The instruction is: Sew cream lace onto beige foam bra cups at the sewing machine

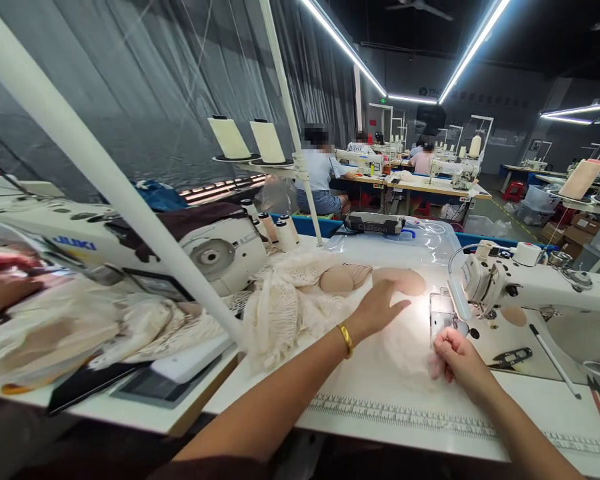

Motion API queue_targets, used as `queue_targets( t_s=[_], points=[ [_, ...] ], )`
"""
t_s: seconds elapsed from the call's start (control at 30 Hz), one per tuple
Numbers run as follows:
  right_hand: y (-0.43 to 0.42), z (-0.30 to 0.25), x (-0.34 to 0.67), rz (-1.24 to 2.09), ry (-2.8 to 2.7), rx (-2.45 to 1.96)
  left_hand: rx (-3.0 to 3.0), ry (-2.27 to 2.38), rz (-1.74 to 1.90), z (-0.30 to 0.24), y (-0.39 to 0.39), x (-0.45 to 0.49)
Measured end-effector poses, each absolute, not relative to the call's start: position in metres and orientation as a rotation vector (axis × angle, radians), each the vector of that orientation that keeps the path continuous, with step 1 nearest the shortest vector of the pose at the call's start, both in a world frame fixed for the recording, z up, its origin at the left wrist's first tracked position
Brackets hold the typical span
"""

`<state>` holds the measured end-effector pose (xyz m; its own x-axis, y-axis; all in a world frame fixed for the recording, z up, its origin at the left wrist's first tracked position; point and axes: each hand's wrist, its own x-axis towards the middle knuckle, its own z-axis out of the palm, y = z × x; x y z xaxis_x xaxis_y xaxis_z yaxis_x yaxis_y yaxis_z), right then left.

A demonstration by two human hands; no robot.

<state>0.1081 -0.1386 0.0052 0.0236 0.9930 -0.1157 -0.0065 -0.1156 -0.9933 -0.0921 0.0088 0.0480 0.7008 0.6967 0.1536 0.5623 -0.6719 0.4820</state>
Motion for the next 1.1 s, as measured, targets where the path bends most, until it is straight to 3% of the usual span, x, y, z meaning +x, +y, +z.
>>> queue_targets(
  t_s=[0.27, 0.57, 0.83, 0.93, 1.03, 1.1],
  points=[
    [-0.133, -0.008, 0.11, 1.232, -1.099, -1.242, 2.558, 1.304, 0.624, 0.034, 0.069, -0.08],
    [-0.134, 0.006, 0.11, 1.245, -1.1, -1.288, 2.249, 1.516, 1.001, 0.067, 0.043, -0.096],
    [-0.137, 0.009, 0.111, 1.236, -1.15, -1.277, 2.026, 1.009, 0.661, 0.064, -0.063, -0.107],
    [-0.143, 0.015, 0.106, 1.152, -1.236, -1.299, 2.212, 0.977, 0.655, 0.057, -0.072, -0.095],
    [-0.158, 0.029, 0.101, 1.027, -1.429, -1.324, 2.422, 0.618, 0.71, 0.064, -0.068, -0.086],
    [-0.171, 0.041, 0.102, 0.926, -1.603, -1.35, 2.411, 0.367, 0.506, 0.075, -0.065, -0.085]
  ],
)
